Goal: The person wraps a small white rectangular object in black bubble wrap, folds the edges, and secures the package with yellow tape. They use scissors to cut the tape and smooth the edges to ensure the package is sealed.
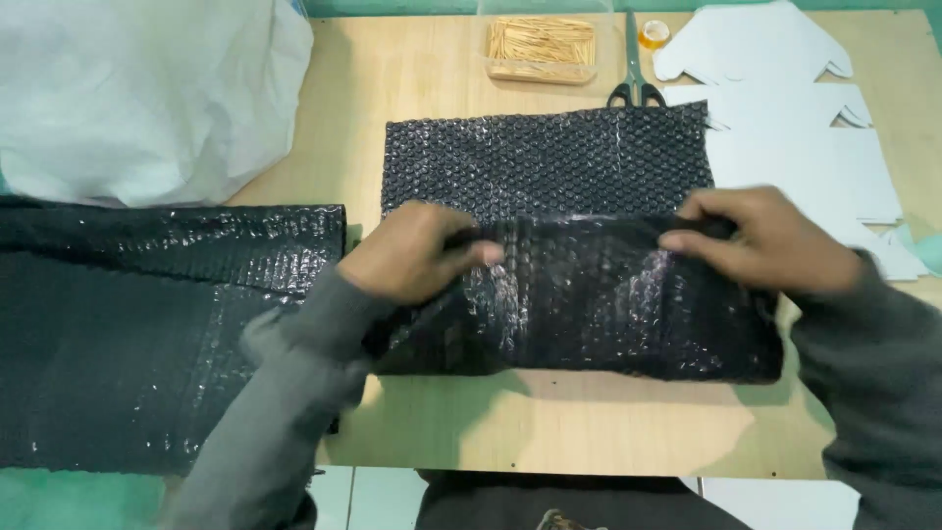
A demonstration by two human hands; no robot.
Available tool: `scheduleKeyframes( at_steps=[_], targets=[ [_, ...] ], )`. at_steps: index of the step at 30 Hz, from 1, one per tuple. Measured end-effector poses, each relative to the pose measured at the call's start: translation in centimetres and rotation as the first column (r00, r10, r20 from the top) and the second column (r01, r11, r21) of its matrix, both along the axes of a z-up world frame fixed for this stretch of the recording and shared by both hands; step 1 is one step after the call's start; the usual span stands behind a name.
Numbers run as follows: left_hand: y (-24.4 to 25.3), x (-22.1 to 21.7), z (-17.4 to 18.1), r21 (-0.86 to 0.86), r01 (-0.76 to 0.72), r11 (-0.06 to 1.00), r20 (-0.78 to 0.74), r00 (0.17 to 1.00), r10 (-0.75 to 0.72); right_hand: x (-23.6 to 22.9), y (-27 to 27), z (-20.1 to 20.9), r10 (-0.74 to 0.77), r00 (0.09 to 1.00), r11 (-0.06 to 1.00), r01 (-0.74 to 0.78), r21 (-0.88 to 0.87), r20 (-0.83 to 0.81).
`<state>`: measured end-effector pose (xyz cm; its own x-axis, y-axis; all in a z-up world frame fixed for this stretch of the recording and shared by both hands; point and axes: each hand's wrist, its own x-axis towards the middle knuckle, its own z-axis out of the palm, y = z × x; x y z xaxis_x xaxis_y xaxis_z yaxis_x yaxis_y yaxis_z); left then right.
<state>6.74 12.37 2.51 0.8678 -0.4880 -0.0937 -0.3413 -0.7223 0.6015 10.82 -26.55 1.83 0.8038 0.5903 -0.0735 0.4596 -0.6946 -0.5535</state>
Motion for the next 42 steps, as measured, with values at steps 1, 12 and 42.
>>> scheduleKeyframes(
  at_steps=[1, 12, 42],
  targets=[
    [0.1, 0.9, -0.7, -0.001, -0.005, 1.0, 0.007, 1.0, 0.005, 1.2, 0.3, -1.3, 0.005, 1.0, 1.0, -0.005, -0.001, 0.007],
    [1.3, 2.9, -5.6, -0.066, -0.197, 0.978, -0.258, 0.95, 0.174, 5.3, -0.3, -3.4, -0.219, 0.884, 0.966, 0.137, -0.22, -0.413],
    [-10.4, -7.7, -3.3, 0.402, 0.059, 0.914, 0.225, 0.961, -0.161, -5.8, 9.1, -3.3, 0.314, 0.919, 0.9, -0.208, -0.382, 0.239]
  ],
)
